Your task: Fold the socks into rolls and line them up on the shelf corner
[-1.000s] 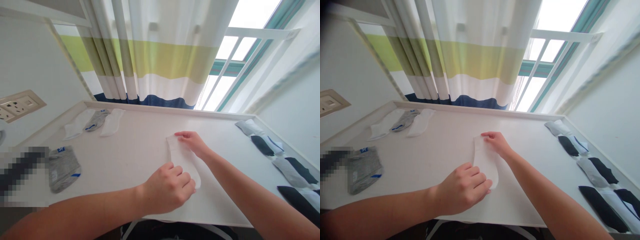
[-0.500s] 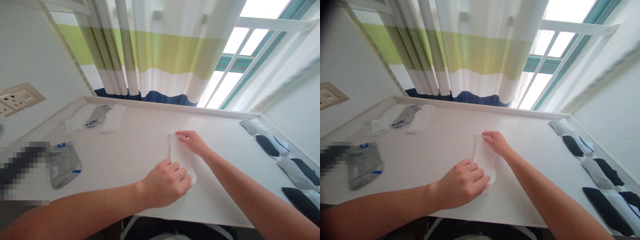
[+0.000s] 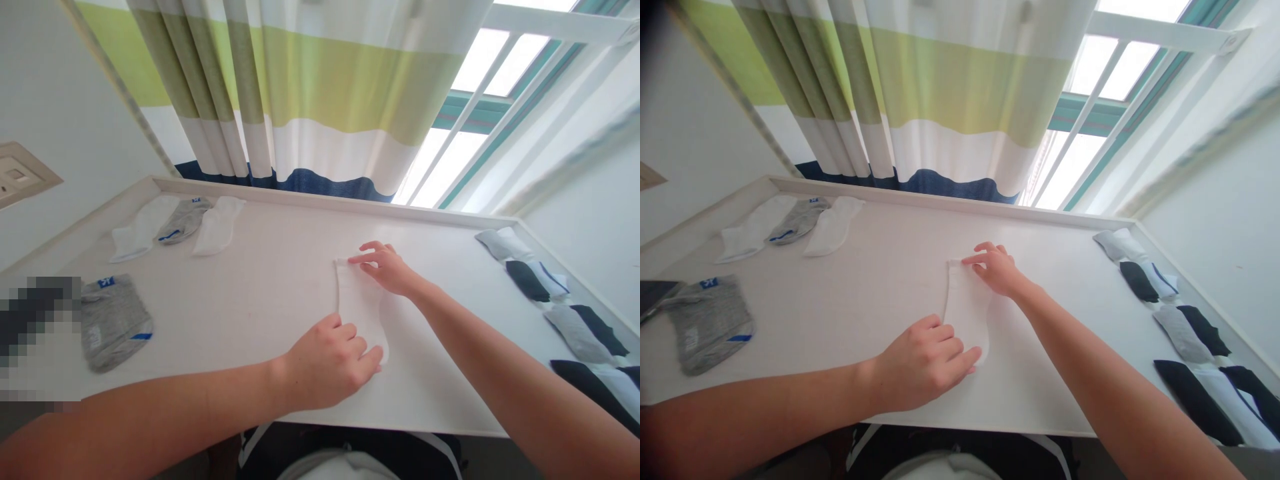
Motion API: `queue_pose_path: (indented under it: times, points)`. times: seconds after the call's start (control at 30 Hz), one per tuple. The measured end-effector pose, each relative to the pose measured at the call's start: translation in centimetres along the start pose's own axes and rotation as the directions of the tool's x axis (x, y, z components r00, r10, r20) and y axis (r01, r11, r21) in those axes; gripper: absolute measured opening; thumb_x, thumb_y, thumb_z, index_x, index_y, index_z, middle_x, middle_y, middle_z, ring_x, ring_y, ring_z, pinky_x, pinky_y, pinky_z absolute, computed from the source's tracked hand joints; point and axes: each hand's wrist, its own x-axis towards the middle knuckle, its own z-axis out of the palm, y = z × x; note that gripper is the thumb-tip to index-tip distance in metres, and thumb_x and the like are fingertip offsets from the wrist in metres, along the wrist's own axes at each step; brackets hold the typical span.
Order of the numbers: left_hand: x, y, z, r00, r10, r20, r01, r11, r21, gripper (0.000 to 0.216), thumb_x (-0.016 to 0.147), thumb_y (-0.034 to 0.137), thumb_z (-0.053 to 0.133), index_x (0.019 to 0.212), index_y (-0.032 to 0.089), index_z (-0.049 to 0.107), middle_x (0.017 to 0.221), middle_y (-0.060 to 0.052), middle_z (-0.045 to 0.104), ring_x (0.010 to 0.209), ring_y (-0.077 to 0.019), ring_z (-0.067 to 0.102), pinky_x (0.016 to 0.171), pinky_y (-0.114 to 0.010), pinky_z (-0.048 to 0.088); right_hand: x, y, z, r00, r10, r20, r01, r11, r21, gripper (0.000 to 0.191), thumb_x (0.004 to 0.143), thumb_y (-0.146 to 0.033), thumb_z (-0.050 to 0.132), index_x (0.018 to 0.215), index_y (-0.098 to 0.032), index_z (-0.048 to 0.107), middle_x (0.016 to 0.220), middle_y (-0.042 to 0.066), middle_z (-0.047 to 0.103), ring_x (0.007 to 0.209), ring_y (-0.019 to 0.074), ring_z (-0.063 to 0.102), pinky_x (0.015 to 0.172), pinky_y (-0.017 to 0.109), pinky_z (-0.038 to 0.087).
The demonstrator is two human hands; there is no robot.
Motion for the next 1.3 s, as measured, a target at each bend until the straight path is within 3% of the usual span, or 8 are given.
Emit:
queue_pose_path:
  times: [0.17, 0.33, 0.5, 0.57, 0.67, 0.77, 0.93, 1.3]
  points:
    - [-0.2, 0.2, 0.1, 0.999, 0.004, 0.044, -0.003, 1.0, -0.01, 0.016, 0.105, 0.029, 0.052, 0.101, 0.018, 0.063, 0.068, 0.0, 0.06, 0.065, -0.02, 0.056, 0.06, -0.037, 0.034, -0.6, 0.2, -0.6, 0.995, -0.057, 0.083, 0.065, 0.992, -0.104, 0.041, 0.099, -0.023, 0.056, 0.127, -0.045, 0.074, 0.152, 0.005, 0.055, 0.129, 0.0354, 0.049, 0.102, 0.061, 0.044]
    - [-0.8, 0.9, 0.2, 0.987, -0.02, 0.159, 0.023, 1.0, -0.016, 0.011, 0.101, 0.028, 0.059, 0.096, 0.019, 0.063, 0.079, -0.002, 0.063, 0.072, -0.0218, 0.058, 0.062, -0.037, 0.035, -1.3, 0.6, -0.3, 0.987, -0.147, 0.061, 0.157, 0.964, -0.216, 0.039, 0.103, -0.027, 0.052, 0.134, -0.043, 0.07, 0.162, 0.007, 0.045, 0.14, 0.0386, 0.041, 0.106, 0.065, 0.038]
    - [-1.4, 2.3, -0.2, 0.956, -0.1, 0.275, 0.107, 0.994, -0.012, 0.031, 0.099, 0.038, 0.064, 0.121, 0.016, 0.064, 0.108, -0.009, 0.072, 0.088, -0.0237, 0.063, 0.071, -0.038, 0.043, -1.8, 1.0, -0.1, 0.972, -0.236, -0.001, 0.229, 0.947, -0.225, 0.039, 0.104, -0.027, 0.049, 0.136, -0.038, 0.068, 0.167, 0.009, 0.039, 0.149, 0.0386, 0.032, 0.11, 0.064, 0.033]
    - [-1.9, 3.0, -0.2, 0.95, -0.134, 0.281, 0.141, 0.99, -0.005, 0.046, 0.099, 0.045, 0.064, 0.134, 0.014, 0.06, 0.128, -0.012, 0.07, 0.104, -0.0256, 0.064, 0.082, -0.04, 0.045, -2.3, 0.9, -0.4, 0.974, -0.209, -0.092, 0.193, 0.968, -0.16, 0.035, 0.104, -0.03, 0.05, 0.133, -0.034, 0.069, 0.158, 0.01, 0.049, 0.142, 0.0358, 0.04, 0.108, 0.058, 0.037]
    - [-2.8, 3.9, -0.2, 0.947, -0.169, 0.273, 0.175, 0.985, 0.003, 0.059, 0.101, 0.052, 0.059, 0.145, 0.013, 0.055, 0.152, -0.015, 0.058, 0.132, -0.029, 0.056, 0.1, -0.043, 0.043, -3.5, 0.6, -1.4, 0.976, -0.081, -0.204, 0.069, 0.995, -0.066, 0.024, 0.101, -0.036, 0.054, 0.108, -0.026, 0.074, 0.119, 0.011, 0.07, 0.113, 0.0295, 0.058, 0.097, 0.048, 0.043]
    - [-3.4, 4.4, -0.2, 0.934, -0.179, 0.308, 0.188, 0.982, -0.001, 0.068, 0.102, 0.059, 0.053, 0.152, 0.014, 0.049, 0.161, -0.016, 0.049, 0.146, -0.03, 0.046, 0.11, -0.044, 0.039, -4.9, 0.2, -2.2, 0.991, 0.062, -0.121, -0.063, 0.998, -0.006, 0.034, 0.098, -0.045, 0.055, 0.074, -0.023, 0.067, 0.086, 0.007, 0.07, 0.088, 0.0248, 0.06, 0.084, 0.042, 0.043]
    - [-3.2, 4.7, -0.3, 0.907, -0.209, 0.366, 0.223, 0.975, 0.003, 0.074, 0.1, 0.066, 0.048, 0.156, 0.018, 0.046, 0.164, -0.014, 0.044, 0.15, -0.0311, 0.043, 0.115, -0.048, 0.038, -6.0, -0.5, -2.2, 0.983, 0.179, 0.029, -0.18, 0.984, 0.009, 0.035, 0.091, -0.045, 0.06, 0.065, -0.023, 0.064, 0.083, 0.005, 0.07, 0.079, 0.0215, 0.059, 0.076, 0.037, 0.04]
    - [-2.7, 4.9, -0.4, 0.884, -0.216, 0.415, 0.233, 0.972, 0.01, 0.075, 0.099, 0.068, 0.049, 0.156, 0.018, 0.048, 0.163, -0.018, 0.044, 0.149, -0.0349, 0.044, 0.112, -0.053, 0.041, -5.8, -0.1, -1.4, 0.958, 0.283, 0.046, -0.286, 0.955, 0.076, 0.019, 0.083, -0.027, 0.062, 0.064, -0.023, 0.062, 0.075, 0.003, 0.071, 0.069, 0.0174, 0.058, 0.064, 0.031, 0.039]
